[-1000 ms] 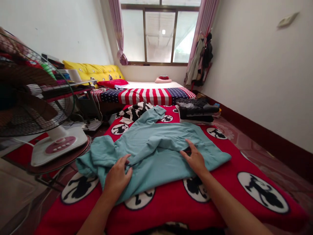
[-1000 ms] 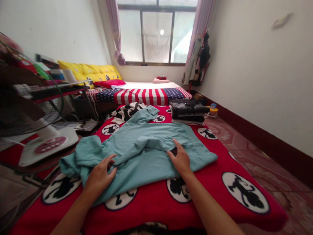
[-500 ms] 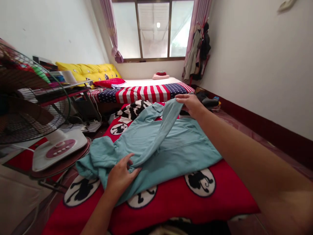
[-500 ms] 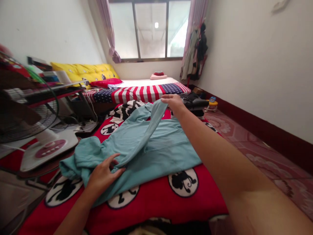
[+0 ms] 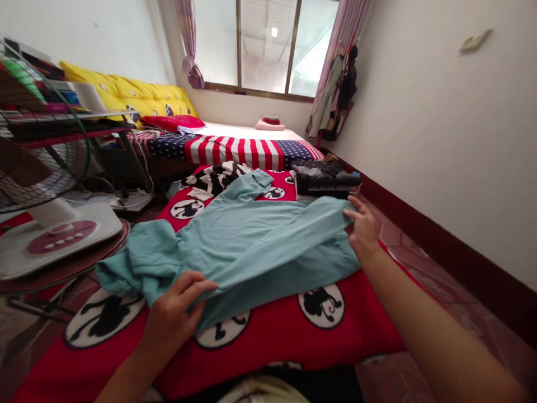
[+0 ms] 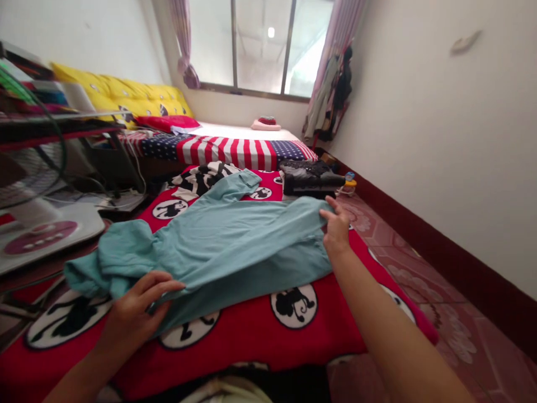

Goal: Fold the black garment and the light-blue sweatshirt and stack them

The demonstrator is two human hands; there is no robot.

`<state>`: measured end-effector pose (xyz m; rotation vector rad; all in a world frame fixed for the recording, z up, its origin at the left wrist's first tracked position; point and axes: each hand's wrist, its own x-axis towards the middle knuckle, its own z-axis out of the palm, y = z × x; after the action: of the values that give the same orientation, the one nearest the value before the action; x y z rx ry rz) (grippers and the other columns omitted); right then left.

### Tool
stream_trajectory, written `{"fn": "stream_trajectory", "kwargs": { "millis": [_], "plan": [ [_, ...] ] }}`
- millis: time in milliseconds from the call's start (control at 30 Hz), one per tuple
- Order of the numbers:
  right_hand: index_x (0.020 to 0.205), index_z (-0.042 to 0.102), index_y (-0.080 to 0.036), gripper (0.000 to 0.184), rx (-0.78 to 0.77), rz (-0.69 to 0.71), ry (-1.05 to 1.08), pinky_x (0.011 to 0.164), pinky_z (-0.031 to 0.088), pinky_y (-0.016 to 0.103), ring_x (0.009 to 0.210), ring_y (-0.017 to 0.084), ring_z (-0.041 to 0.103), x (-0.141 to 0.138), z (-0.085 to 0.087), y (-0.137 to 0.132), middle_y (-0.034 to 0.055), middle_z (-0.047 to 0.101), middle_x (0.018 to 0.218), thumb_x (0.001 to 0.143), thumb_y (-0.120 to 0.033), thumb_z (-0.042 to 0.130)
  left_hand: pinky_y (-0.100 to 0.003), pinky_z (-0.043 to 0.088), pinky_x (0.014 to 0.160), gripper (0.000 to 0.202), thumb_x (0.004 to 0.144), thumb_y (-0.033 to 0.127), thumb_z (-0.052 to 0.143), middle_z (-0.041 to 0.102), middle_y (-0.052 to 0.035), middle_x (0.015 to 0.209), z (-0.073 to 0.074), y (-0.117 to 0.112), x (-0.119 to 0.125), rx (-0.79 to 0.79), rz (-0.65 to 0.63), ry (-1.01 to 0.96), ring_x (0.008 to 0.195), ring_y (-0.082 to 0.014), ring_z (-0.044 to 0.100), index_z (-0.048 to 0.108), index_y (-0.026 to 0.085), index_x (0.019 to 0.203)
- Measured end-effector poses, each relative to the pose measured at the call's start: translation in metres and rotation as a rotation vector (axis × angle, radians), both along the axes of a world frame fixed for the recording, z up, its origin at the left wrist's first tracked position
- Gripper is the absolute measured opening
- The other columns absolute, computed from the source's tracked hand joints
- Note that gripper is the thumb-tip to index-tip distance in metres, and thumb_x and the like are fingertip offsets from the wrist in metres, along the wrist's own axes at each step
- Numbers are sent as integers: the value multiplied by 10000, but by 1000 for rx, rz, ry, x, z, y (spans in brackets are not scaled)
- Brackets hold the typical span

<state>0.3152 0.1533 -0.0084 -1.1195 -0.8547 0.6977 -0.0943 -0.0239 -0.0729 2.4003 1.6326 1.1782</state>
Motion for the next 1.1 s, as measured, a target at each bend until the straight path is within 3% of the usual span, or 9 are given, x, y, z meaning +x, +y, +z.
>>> {"fn": "stream_trajectory", "kwargs": {
  "millis": [100, 200, 367, 567, 700, 767, 900, 1000, 1100],
  "plan": [
    [1082, 656, -154, 582, -251, -95, -145, 445, 439, 247, 557, 137, 552, 28, -50, -28, 32, 663, 795, 519, -305, 664, -218, 518, 749, 346, 747, 114, 474, 668, -12, 970, -13, 0, -5, -113, -91, 57, 856, -168, 668, 710, 292, 926],
    [1022, 676, -107, 588, -307, -120, -226, 465, 422, 257, 551, 139, 529, 41, -73, -43, 47, 661, 760, 474, -321, 684, -213, 518, 749, 401, 730, 107, 463, 674, -4, 1002, -23, 1, -11, -189, -102, 94, 865, -169, 677, 709, 311, 971],
    [1022, 701, -120, 487, -241, -182, -651, 645, 485, 329, 659, 181, 577, 52, -69, -48, 67, 677, 806, 609, -366, 630, -216, 515, 734, 433, 754, 107, 432, 673, -4, 1013, -24, 1, -19, -188, -93, 127, 859, -172, 683, 709, 326, 1005],
    [1072, 703, -156, 434, -465, -281, -1276, 784, 494, 449, 918, 310, 607, 64, -63, -55, 168, 614, 1069, 670, -317, 672, -205, 514, 729, 375, 780, 147, 470, 662, -6, 1018, -17, -6, -32, -248, -92, 148, 828, -154, 676, 708, 318, 1014],
    [1150, 655, -180, 439, -251, -370, -1455, 880, 470, 500, 1186, 377, 481, 46, -50, -55, 181, 441, 1354, 720, -270, 655, -204, 500, 671, 241, 803, 220, 532, 660, -4, 965, -2, -14, -38, -351, -102, 108, 723, -135, 638, 703, 280, 961],
    [1094, 670, -184, 339, -92, -252, -1456, 947, 444, 495, 1210, 345, 474, 25, -46, -52, 156, 475, 1331, 765, -233, 605, -199, 477, 605, 181, 802, 258, 567, 660, 0, 926, 6, -18, -40, -421, -114, 94, 648, -120, 603, 696, 261, 929],
    [956, 686, -200, 203, 126, 177, -1322, 982, 449, 416, 1130, 257, 558, -35, -48, -49, 105, 571, 1227, 807, -192, 548, -209, 461, 607, 168, 782, 248, 592, 651, 9, 852, 13, -27, -44, -516, -70, 81, 643, -123, 591, 664, 241, 933],
    [990, 679, -225, 206, 202, 413, -1242, 979, 458, 399, 1123, 234, 573, -85, -53, -52, 76, 590, 1228, 825, -199, 558, -220, 457, 598, 254, 747, 245, 618, 638, 23, 793, 10, -33, -50, -543, 22, 83, 628, -130, 586, 631, 241, 1001],
    [1044, 675, -231, 231, 244, 543, -1204, 987, 453, 405, 1124, 232, 577, -129, -54, -53, 81, 601, 1231, 824, -212, 604, -220, 449, 574, 141, 761, 242, 581, 611, 26, 717, 8, -37, -54, -528, 45, 62, 597, -129, 573, 614, 217, 896]
  ]
}}
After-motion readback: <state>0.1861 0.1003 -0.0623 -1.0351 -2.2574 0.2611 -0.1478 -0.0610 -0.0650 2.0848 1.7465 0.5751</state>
